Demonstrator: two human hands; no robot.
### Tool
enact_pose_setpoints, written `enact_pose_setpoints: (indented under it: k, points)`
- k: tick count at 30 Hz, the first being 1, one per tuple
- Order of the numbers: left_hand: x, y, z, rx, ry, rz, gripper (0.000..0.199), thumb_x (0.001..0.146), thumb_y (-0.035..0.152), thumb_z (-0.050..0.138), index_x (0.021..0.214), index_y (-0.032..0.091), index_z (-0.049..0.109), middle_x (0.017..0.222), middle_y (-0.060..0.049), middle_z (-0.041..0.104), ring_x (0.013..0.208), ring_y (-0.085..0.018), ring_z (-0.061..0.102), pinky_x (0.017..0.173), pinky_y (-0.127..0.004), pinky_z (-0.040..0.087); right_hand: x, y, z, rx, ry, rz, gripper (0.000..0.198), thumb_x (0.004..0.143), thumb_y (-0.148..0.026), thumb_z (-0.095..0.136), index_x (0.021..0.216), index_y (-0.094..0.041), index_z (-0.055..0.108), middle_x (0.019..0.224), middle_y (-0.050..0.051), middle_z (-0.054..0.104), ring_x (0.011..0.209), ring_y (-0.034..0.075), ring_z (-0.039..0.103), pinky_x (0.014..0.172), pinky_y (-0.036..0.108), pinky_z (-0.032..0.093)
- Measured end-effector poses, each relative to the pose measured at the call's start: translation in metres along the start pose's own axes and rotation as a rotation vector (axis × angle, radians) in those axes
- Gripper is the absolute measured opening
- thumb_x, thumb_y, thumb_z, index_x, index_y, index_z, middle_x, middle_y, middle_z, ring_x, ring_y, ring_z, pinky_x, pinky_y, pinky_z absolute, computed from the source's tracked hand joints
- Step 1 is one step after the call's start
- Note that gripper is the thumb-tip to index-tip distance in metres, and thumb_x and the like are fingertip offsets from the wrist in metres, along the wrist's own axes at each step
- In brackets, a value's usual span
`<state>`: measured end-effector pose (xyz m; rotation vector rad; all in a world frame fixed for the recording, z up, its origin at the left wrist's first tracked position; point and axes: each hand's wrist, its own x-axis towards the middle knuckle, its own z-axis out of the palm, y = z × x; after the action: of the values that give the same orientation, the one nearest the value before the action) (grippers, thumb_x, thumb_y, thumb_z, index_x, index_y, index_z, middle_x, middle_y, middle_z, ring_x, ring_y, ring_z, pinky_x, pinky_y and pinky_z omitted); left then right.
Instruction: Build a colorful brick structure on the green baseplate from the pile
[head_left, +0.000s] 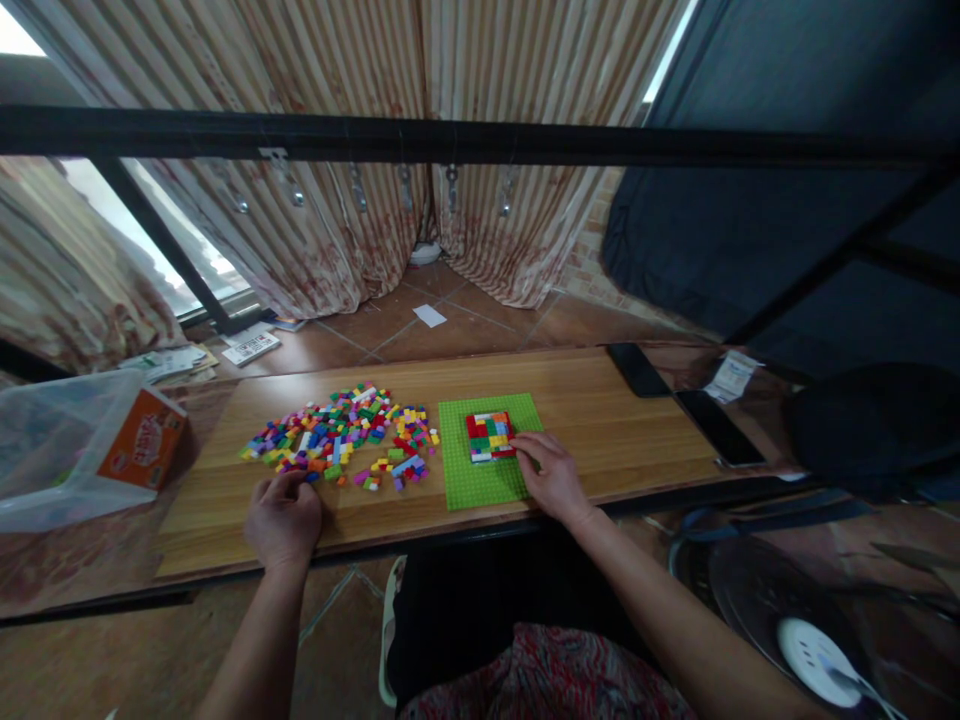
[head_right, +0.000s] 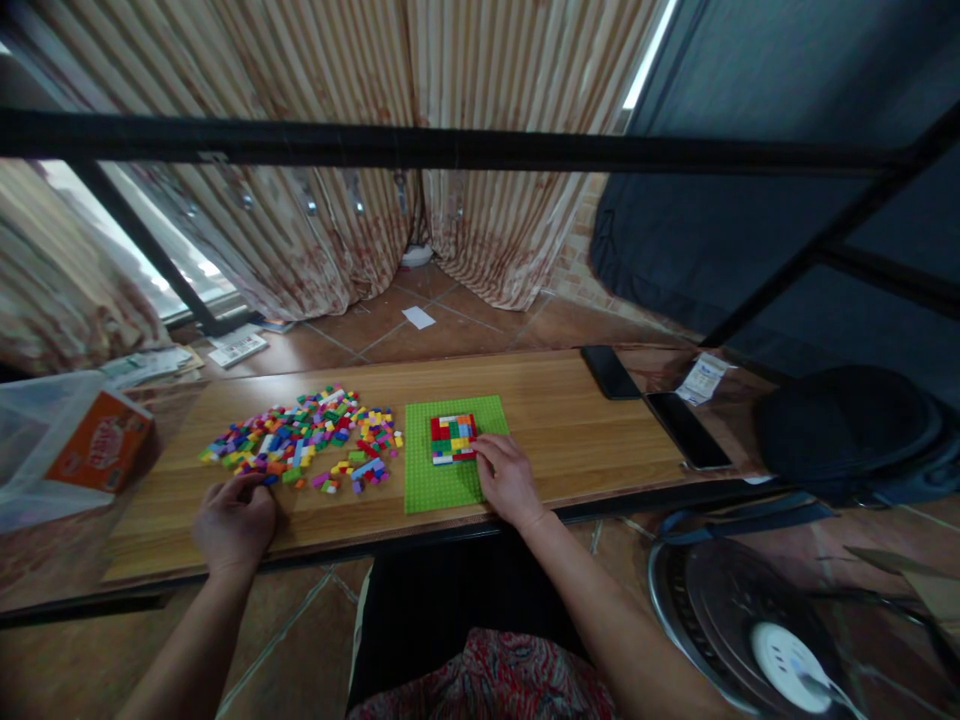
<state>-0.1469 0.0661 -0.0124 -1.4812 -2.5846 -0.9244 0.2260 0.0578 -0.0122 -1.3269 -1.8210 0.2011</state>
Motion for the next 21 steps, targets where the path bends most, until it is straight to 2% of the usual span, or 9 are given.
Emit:
enact_pose_setpoints:
  k: [7, 11, 15, 21]
  points:
    - [0.000, -0.003, 0.002, -0.009, 0.011, 0.005, 0.025, 0.075, 0.024, 0.054, 0.091, 0.020, 0.073, 0.088, -0.006, 0.065, 0.071, -0.019, 0.056, 0.060, -0.028, 0.038, 0.014, 0.007, 0.000, 0.270, -0.106, 0.118, 0.016, 0.087, -0.022, 0.057, 0.084, -0.025, 0.073, 0.106, 0.005, 0.066, 0.098, 0.017, 0.064, 0.088, 0.036, 0.052]
    - [-0.001, -0.001, 0.001, -0.012, 0.009, -0.001, 0.025, 0.076, 0.024, 0.054, 0.091, 0.021, 0.073, 0.088, -0.006, 0.064, 0.072, -0.019, 0.056, 0.060, -0.028, 0.038, 0.019, 0.012, 0.001, 0.324, -0.121, 0.157, 0.012, 0.085, -0.025, 0.060, 0.083, -0.025, 0.072, 0.103, 0.004, 0.068, 0.097, 0.017, 0.064, 0.088, 0.036, 0.051]
    - [-0.001, -0.001, 0.002, -0.004, 0.005, 0.001, 0.025, 0.076, 0.024, 0.054, 0.091, 0.021, 0.073, 0.088, -0.005, 0.064, 0.072, -0.019, 0.056, 0.060, -0.028, 0.038, 0.022, 0.014, -0.008, 0.234, -0.164, 0.152, 0.015, 0.085, -0.025, 0.059, 0.097, -0.025, 0.069, 0.103, 0.004, 0.069, 0.097, 0.018, 0.064, 0.090, 0.037, 0.051]
    - [-0.002, -0.002, 0.003, -0.012, 0.016, 0.018, 0.026, 0.075, 0.023, 0.053, 0.092, 0.020, 0.073, 0.087, -0.005, 0.063, 0.074, -0.019, 0.057, 0.063, -0.029, 0.040, 0.027, 0.011, -0.022, -0.014, -0.336, 0.094, 0.054, 0.083, -0.014, 0.055, 0.135, -0.026, 0.049, 0.108, 0.006, 0.067, 0.096, 0.021, 0.065, 0.088, 0.041, 0.052]
